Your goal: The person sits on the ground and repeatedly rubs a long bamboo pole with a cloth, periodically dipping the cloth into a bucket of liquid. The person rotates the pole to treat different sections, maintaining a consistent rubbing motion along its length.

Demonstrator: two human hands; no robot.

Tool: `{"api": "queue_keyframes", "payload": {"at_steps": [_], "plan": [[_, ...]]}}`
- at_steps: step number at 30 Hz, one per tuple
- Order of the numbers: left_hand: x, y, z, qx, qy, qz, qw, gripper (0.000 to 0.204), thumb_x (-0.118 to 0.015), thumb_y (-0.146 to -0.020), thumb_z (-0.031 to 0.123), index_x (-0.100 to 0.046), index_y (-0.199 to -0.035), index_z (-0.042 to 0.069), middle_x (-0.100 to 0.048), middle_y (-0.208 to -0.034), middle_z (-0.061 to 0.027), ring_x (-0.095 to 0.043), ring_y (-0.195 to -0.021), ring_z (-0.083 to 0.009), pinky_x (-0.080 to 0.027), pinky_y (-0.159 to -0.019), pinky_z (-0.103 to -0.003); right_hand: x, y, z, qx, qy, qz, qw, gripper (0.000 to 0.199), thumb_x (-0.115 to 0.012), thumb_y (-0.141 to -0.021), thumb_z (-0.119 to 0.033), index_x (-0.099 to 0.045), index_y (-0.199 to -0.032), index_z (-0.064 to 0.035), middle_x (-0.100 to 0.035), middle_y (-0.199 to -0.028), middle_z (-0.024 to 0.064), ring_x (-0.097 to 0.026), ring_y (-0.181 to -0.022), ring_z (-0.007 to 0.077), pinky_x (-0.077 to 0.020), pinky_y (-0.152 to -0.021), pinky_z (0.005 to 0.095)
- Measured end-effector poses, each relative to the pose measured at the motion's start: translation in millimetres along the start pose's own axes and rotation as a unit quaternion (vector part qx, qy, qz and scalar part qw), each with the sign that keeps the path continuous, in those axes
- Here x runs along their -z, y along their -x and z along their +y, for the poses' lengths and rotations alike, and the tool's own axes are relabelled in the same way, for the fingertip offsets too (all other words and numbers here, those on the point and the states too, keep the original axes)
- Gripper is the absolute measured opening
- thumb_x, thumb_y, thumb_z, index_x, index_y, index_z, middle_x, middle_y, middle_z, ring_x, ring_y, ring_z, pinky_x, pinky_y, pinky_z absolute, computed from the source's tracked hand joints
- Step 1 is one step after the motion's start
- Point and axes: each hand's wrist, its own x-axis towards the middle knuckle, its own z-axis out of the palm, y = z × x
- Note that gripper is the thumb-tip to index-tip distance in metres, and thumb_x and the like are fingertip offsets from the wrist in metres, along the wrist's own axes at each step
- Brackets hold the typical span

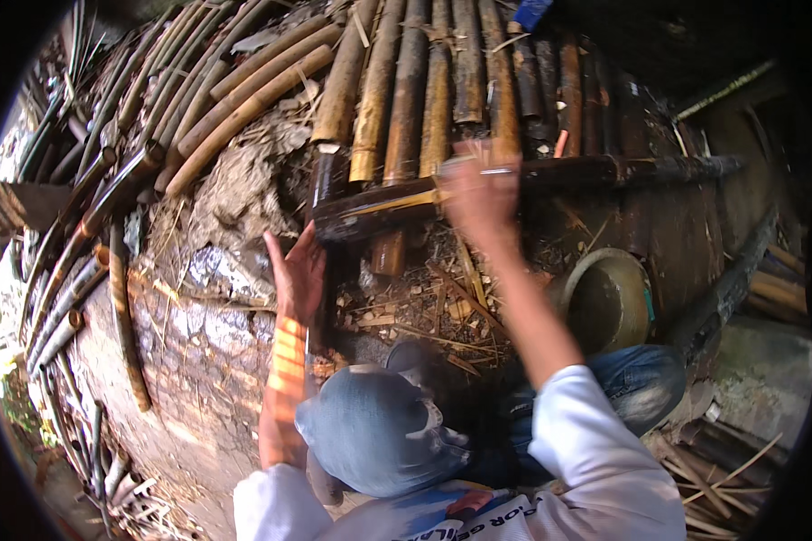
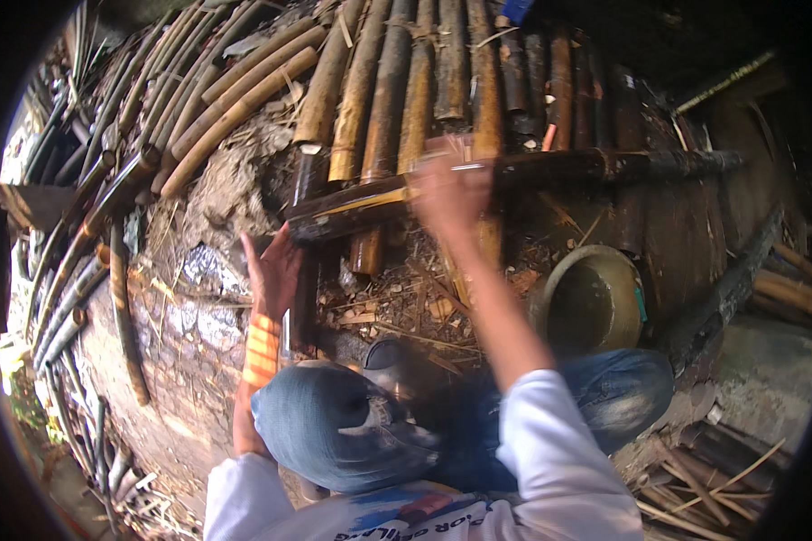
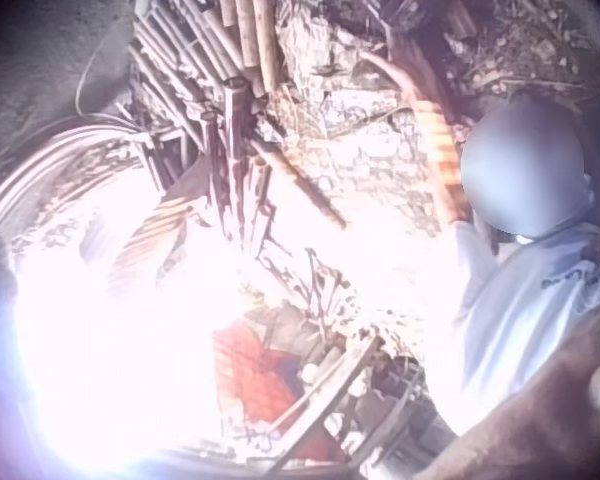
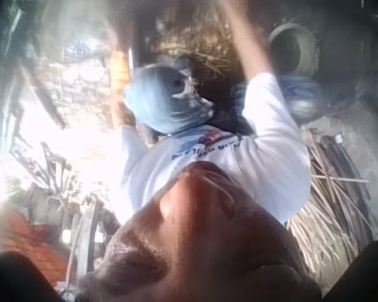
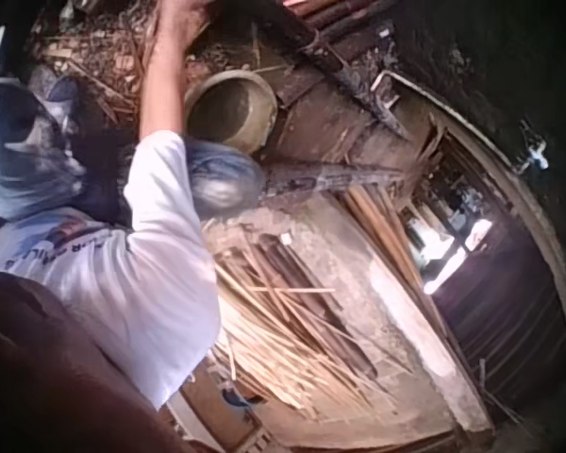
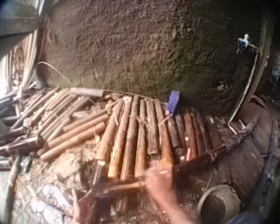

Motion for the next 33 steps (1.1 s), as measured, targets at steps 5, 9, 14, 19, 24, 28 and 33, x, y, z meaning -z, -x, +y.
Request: {"api": "queue_keyframes", "payload": {"at_steps": [5, 9, 14, 19, 24, 28, 33], "plan": [[1, 1, -8, -0.030, -0.002, 0.025, 0.999, 0.115, -0.026, -0.093, 0.088, -0.037, -0.156, -0.007, -0.035, -0.166, -0.0177, -0.022, -0.157, -0.0245, -0.011, -0.128, -0.039, 76, -47, 83, -0.200, -0.040, -0.053, 0.978, 0.051, -0.041, -0.106, -0.046, -0.070, -0.117, -0.0058, -0.067, -0.128, 0.0230, -0.057, -0.129, 0.0371, -0.0416, -0.111, 0.0593], [3, 4, -2, -0.023, 0.041, -0.016, 0.999, 0.119, -0.025, -0.092, 0.089, -0.028, -0.158, -0.010, -0.033, -0.165, -0.0226, -0.025, -0.156, -0.0283, -0.013, -0.129, -0.042, -21, 35, -123, 0.065, -0.101, -0.161, 0.980, 0.026, -0.055, -0.100, -0.024, -0.068, -0.119, -0.0132, -0.068, -0.114, 0.0183, -0.067, -0.100, 0.0308, -0.0545, -0.089, 0.0514], [7, 2, 0, -0.030, 0.023, -0.001, 0.999, 0.115, -0.023, -0.095, 0.086, -0.031, -0.156, -0.011, -0.040, -0.160, -0.0228, -0.035, -0.151, -0.0309, -0.022, -0.127, -0.043, -107, 79, -201, 0.294, -0.121, -0.030, 0.948, 0.026, -0.059, -0.099, -0.021, -0.074, -0.119, -0.0171, -0.067, -0.136, 0.0053, -0.050, -0.142, 0.0245, -0.0162, -0.129, 0.0525], [8, -5, -26, -0.139, -0.274, 0.020, 0.951, 0.070, -0.039, -0.109, 0.060, -0.059, -0.141, 0.000, -0.064, -0.126, -0.0097, -0.054, -0.120, -0.0162, -0.039, -0.109, -0.030, -9, -8, 4, 0.171, 0.060, 0.084, 0.980, 0.020, -0.069, -0.090, -0.032, -0.067, -0.099, -0.0145, -0.065, -0.095, 0.0087, -0.064, -0.095, 0.0271, -0.0462, -0.096, 0.0552], [-9, -21, -46, -0.262, -0.282, 0.115, 0.916, 0.042, -0.060, -0.108, 0.034, -0.051, -0.078, 0.006, -0.039, -0.074, 0.0098, -0.031, -0.070, -0.0034, -0.025, -0.059, -0.025, 48, -44, 77, -0.133, 0.129, 0.062, 0.981, 0.035, -0.049, -0.101, -0.032, -0.070, -0.112, -0.0064, -0.069, -0.118, 0.0241, -0.066, -0.111, 0.0399, -0.0527, -0.094, 0.0576], [-16, -31, -45, -0.174, -0.218, 0.133, 0.951, 0.037, -0.062, -0.106, 0.042, -0.064, -0.085, 0.012, -0.046, -0.077, 0.0127, -0.034, -0.072, -0.0013, -0.028, -0.062, -0.022, -30, 12, -65, 0.132, -0.028, 0.034, 0.990, 0.020, -0.064, -0.096, -0.026, -0.076, -0.111, -0.0224, -0.072, -0.101, 0.0098, -0.064, -0.118, 0.0269, -0.0409, -0.111, 0.0530], [-6, -20, -48, -0.172, -0.193, 0.114, 0.959, 0.036, -0.065, -0.105, 0.042, -0.067, -0.087, 0.010, -0.052, -0.077, 0.0106, -0.038, -0.071, -0.0025, -0.031, -0.063, -0.023, -45, 44, -89, 0.169, -0.037, -0.078, 0.982, 0.015, -0.061, -0.096, -0.023, -0.075, -0.097, -0.0161, -0.069, -0.103, 0.0092, -0.062, -0.116, 0.0311, -0.0204, -0.127, 0.0581]]}}
